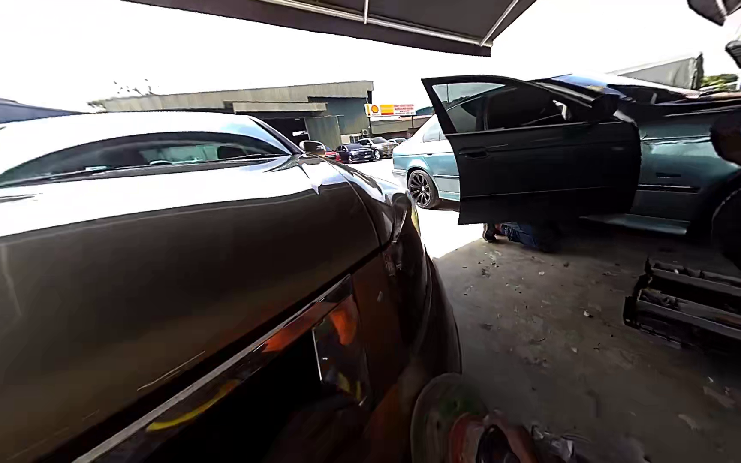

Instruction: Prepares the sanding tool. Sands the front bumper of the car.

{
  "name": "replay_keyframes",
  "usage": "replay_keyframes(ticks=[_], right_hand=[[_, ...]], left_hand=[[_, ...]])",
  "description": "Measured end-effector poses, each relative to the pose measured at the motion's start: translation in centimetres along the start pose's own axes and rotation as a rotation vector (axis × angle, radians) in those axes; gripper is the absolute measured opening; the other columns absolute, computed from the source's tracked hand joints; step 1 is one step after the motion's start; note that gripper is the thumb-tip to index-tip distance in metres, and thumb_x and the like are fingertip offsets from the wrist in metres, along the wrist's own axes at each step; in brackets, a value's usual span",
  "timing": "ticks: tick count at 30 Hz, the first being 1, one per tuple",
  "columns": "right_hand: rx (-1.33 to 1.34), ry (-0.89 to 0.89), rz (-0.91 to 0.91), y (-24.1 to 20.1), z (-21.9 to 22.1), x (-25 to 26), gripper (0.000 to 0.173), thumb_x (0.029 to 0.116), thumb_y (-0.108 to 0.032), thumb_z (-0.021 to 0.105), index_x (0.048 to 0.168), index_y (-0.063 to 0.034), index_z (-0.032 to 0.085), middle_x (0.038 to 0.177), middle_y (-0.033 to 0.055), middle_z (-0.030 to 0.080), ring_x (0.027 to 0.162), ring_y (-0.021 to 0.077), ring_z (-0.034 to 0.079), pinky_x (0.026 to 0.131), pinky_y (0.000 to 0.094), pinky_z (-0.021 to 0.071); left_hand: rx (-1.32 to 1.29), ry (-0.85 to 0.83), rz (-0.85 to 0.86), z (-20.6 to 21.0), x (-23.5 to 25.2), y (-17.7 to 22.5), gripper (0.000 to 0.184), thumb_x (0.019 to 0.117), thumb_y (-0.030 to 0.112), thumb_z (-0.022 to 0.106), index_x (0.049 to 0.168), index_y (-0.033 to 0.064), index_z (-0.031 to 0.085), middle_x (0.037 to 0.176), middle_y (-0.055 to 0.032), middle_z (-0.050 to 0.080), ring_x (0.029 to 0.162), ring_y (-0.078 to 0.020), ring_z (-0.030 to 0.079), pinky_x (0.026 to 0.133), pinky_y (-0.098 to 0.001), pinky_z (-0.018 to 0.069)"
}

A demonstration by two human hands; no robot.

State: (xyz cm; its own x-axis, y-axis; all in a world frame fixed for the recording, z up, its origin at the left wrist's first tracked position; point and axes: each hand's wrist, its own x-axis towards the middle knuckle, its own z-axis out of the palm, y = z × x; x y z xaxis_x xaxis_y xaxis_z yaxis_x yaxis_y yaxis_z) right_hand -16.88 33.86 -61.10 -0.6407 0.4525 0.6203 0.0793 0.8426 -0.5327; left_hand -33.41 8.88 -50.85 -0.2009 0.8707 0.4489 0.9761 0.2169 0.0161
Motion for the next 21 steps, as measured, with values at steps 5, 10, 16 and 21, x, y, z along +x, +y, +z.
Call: replay_keyframes(ticks=[5, 10, 16, 21], right_hand=[[-0.059, 0.023, -0.006, 0.5, -1.0, 0.7, 0.076, 0.0751, -0.047, 0.085, 0.127, 0.0032, 0.060, 0.111, 0.0207, 0.072, 0.092, 0.0323, 0.074, 0.074, 0.0512, 0.0610], [-0.081, 0.085, 0.053, 0.6, -2.0, 1.1, 0.077, 0.0748, -0.050, 0.082, 0.127, 0.0020, 0.059, 0.107, 0.0200, 0.072, 0.086, 0.0316, 0.073, 0.069, 0.0504, 0.0594], [-0.034, 0.040, 0.000, -1.1, -1.0, 1.2, 0.076, 0.0723, -0.050, 0.084, 0.125, 0.0005, 0.061, 0.107, 0.0177, 0.073, 0.085, 0.0282, 0.073, 0.067, 0.0463, 0.0599], [-0.053, 0.035, -0.026, -1.3, -0.8, 1.5, 0.075, 0.0744, -0.052, 0.081, 0.125, -0.0006, 0.061, 0.109, 0.0170, 0.073, 0.089, 0.0270, 0.073, 0.070, 0.0435, 0.0591]], left_hand=[[0.082, 0.114, 0.050, 1.0, -0.6, -0.7, 0.066, 0.0847, 0.079, 0.060, 0.104, 0.0174, 0.075, 0.128, -0.0032, 0.070, 0.132, -0.0230, 0.057, 0.109, -0.0425, 0.0472], [0.095, 0.094, 0.010, 0.3, -0.6, 0.2, 0.072, 0.0886, 0.080, 0.052, 0.109, 0.0150, 0.074, 0.127, -0.0054, 0.071, 0.129, -0.0247, 0.060, 0.110, -0.0417, 0.0453], [0.064, 0.107, 0.021, 0.5, -0.7, 0.0, 0.071, 0.0890, 0.079, 0.052, 0.110, 0.0149, 0.075, 0.127, -0.0058, 0.071, 0.128, -0.0254, 0.060, 0.108, -0.0425, 0.0465], [0.074, 0.098, 0.033, 0.5, -0.8, -0.2, 0.074, 0.0914, 0.080, 0.044, 0.108, 0.0150, 0.075, 0.130, -0.0059, 0.070, 0.128, -0.0256, 0.060, 0.108, -0.0422, 0.0448]])
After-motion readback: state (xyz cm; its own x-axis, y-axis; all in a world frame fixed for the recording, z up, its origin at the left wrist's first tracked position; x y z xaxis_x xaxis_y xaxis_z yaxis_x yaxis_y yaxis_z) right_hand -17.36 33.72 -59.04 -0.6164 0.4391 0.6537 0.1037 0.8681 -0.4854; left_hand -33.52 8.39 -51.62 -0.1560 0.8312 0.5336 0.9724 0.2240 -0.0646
